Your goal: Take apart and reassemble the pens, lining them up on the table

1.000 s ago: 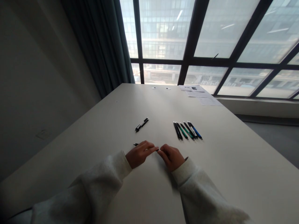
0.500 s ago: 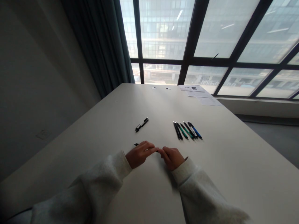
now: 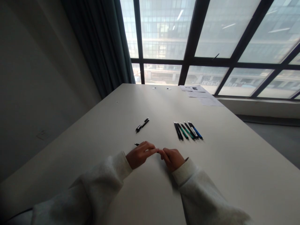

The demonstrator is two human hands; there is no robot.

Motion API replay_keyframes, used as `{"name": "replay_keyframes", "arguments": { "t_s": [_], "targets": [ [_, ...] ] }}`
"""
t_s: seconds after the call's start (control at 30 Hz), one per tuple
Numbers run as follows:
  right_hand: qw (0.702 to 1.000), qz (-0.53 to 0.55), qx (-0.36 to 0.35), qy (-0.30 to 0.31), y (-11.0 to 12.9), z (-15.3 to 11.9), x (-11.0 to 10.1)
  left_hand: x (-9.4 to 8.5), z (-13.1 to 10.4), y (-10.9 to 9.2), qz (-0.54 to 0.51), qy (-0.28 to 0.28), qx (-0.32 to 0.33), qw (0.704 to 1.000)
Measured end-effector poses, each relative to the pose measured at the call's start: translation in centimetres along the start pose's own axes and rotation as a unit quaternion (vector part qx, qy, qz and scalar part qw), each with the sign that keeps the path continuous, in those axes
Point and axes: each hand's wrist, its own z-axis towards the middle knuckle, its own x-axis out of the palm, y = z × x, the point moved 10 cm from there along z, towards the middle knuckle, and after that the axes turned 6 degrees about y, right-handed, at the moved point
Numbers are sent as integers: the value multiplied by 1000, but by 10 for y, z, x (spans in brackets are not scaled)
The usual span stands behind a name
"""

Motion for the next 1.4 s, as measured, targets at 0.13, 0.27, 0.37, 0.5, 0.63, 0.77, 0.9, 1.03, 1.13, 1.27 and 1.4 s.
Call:
{"name": "replay_keyframes", "arguments": {
  "t_s": [0.13, 0.27, 0.37, 0.5, 0.63, 0.77, 0.9, 1.03, 1.13, 1.27, 1.4],
  "targets": [
    [1000, 1, 7, -19, -3, -2, -3, 0, -1, 2, 1, -8, -5, 1000],
    [999, -13, -1, -48, -1, -5, -8, -3, -1, 2, 3, -19, -5, 1000],
    [998, -25, -4, -58, 2, -5, -11, -7, 0, -1, 8, -29, -3, 1000],
    [999, -10, 2, -47, 3, -4, -9, -12, 1, -3, 18, -43, -2, 999],
    [999, 10, -5, -36, 4, -3, -7, -14, 2, -4, 27, -48, -8, 998],
    [994, 62, -2, -85, 1, -6, -18, -22, 2, 10, 23, -75, -80, 994],
    [976, 132, 36, -168, -12, -12, -34, -37, -19, 59, -110, -191, -251, 943],
    [954, 215, 60, -201, -23, -14, -33, -5, -31, 92, -412, -199, -327, 827],
    [918, 318, 89, -220, -37, -15, -28, 12, -29, 90, -527, -185, -329, 761],
    [863, 437, 109, -229, -53, -15, -24, 22, -24, 80, -643, -191, -307, 676],
    [788, 549, 137, -243, -71, -16, -20, 25, -21, 73, -677, -163, -295, 654]
  ]
}}
